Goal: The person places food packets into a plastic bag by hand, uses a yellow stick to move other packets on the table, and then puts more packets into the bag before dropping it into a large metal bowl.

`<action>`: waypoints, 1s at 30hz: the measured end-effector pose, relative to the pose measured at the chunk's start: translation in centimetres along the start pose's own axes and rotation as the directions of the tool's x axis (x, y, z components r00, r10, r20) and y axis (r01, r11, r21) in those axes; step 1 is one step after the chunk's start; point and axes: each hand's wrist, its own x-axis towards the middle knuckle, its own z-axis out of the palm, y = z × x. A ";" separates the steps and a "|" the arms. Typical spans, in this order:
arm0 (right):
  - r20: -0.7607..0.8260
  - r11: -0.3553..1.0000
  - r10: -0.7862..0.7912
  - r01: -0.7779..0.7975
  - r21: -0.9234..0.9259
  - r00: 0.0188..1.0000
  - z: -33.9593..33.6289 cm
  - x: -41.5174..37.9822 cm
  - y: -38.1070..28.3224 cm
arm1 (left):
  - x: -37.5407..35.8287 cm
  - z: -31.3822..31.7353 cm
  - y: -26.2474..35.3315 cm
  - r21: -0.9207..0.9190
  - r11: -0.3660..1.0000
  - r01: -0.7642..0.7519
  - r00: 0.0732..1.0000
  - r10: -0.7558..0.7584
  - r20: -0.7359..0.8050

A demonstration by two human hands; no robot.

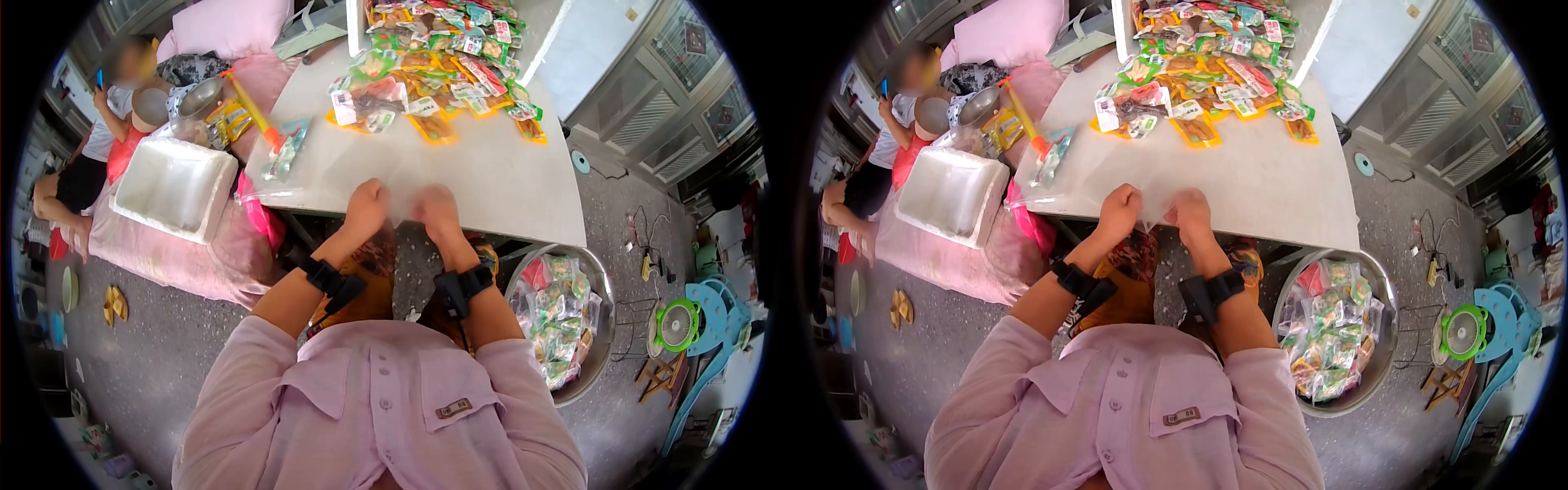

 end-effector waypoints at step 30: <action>0.375 0.123 -0.350 0.439 -0.890 0.858 0.0 7.3 -0.1 | 1.6 0.5 0.0 0.475 0.880 -0.022 0.997 -0.016 0.075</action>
